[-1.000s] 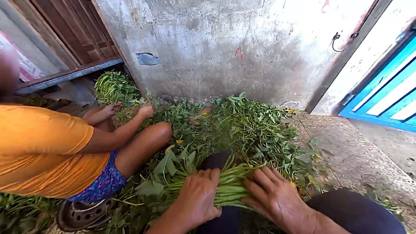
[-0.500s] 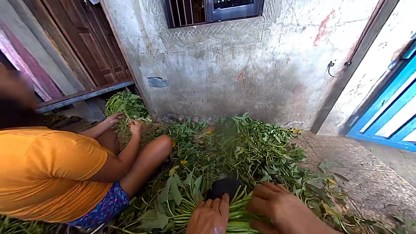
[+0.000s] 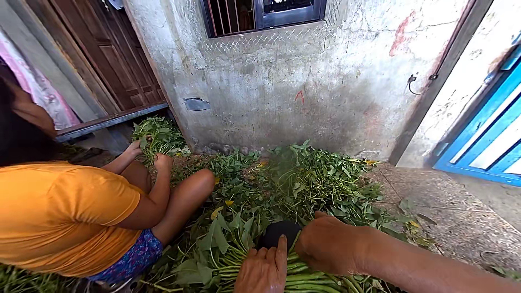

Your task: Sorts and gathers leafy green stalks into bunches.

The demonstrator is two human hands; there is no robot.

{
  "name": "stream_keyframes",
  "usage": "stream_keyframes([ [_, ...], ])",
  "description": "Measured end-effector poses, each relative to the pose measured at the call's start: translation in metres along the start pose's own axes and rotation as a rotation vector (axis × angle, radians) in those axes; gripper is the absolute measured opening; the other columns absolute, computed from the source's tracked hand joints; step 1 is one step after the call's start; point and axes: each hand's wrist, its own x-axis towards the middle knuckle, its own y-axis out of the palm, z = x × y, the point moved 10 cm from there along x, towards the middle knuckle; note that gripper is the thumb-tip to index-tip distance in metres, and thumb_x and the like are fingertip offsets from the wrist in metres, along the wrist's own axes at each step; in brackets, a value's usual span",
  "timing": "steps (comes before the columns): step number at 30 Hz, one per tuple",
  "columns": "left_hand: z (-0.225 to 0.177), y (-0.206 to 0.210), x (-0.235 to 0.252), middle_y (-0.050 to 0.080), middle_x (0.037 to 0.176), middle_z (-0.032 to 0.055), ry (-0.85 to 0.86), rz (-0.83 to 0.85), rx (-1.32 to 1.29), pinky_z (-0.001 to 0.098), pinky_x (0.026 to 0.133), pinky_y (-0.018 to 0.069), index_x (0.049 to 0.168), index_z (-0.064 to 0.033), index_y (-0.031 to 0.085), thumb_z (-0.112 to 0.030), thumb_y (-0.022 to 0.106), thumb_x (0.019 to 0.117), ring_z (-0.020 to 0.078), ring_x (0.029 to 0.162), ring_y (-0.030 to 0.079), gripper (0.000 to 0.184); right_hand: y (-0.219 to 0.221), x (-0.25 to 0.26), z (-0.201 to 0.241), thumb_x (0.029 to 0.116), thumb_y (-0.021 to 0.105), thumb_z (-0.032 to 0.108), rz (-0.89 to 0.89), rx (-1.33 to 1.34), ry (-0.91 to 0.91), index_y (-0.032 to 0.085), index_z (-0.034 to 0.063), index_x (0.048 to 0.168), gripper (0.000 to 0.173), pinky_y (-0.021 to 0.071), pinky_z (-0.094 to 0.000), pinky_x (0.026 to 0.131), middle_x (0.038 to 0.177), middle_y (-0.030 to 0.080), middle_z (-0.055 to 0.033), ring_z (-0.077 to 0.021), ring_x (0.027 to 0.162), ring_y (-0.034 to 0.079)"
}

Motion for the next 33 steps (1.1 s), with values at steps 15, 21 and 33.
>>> stream_keyframes([
  [15,0.003,0.003,-0.001,0.072,0.095,0.0101,0.005,0.038,-0.01,0.0435,0.069,0.0563,0.112,-0.0073,0.067,-0.047,0.089,0.0524,0.0286,0.085,0.071,0.075,0.001,0.0,0.015,0.0881,0.068,0.002,-0.491,-0.249,-0.212,0.065,0.011,0.114,0.028,0.0506,-0.0563,0.083,0.099,0.066,-0.0171,-0.0413,0.107,0.062],
  [21,0.005,0.003,-0.004,0.072,0.095,0.0086,-0.017,0.007,0.02,0.0422,0.069,0.0568,0.118,-0.0085,0.066,-0.045,0.09,0.0493,0.0278,0.084,0.071,0.081,0.012,-0.02,0.004,0.08,0.071,0.008,-0.921,-0.373,-0.139,0.069,0.0191,0.085,0.012,0.0535,-0.0458,0.067,0.083,0.063,-0.0067,-0.0312,0.089,0.066],
  [33,0.008,0.004,-0.001,0.072,0.093,0.0078,0.006,0.001,0.003,0.0412,0.066,0.0568,0.114,-0.0088,0.067,-0.046,0.09,0.048,0.0262,0.082,0.072,0.079,0.017,-0.026,-0.009,0.09,0.064,0.017,-1.043,-0.226,-0.136,0.072,0.0204,0.083,0.012,0.0543,-0.0482,0.087,0.103,0.065,-0.0045,-0.0272,0.104,0.063],
])
